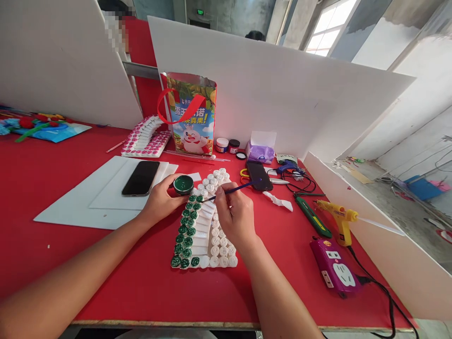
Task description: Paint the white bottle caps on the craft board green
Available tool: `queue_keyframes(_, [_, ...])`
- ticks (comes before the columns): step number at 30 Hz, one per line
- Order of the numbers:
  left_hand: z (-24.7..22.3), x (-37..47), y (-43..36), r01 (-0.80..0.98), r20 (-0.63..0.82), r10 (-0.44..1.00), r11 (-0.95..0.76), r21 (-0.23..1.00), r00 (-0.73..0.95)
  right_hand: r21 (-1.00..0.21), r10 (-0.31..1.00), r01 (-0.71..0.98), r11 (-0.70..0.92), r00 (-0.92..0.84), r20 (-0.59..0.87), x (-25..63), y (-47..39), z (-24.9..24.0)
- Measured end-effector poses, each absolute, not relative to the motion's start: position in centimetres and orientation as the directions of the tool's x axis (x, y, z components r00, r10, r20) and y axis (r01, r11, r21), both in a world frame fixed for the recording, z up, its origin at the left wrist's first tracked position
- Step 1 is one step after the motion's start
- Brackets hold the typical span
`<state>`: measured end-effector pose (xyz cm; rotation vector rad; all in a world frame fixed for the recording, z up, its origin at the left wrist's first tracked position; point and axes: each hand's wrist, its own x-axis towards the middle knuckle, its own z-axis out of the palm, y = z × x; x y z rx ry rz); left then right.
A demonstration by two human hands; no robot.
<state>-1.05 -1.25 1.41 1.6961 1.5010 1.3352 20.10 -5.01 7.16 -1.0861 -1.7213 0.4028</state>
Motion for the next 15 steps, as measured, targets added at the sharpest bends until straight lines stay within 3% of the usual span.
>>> queue_keyframes(15, [1.39,-1.12,-1.18,0.441,0.328,0.94,-0.256,0.861,-0.094,-0.705,0.82,0.475,0.527,-0.069,0.568,20.22,-5.02,7.21])
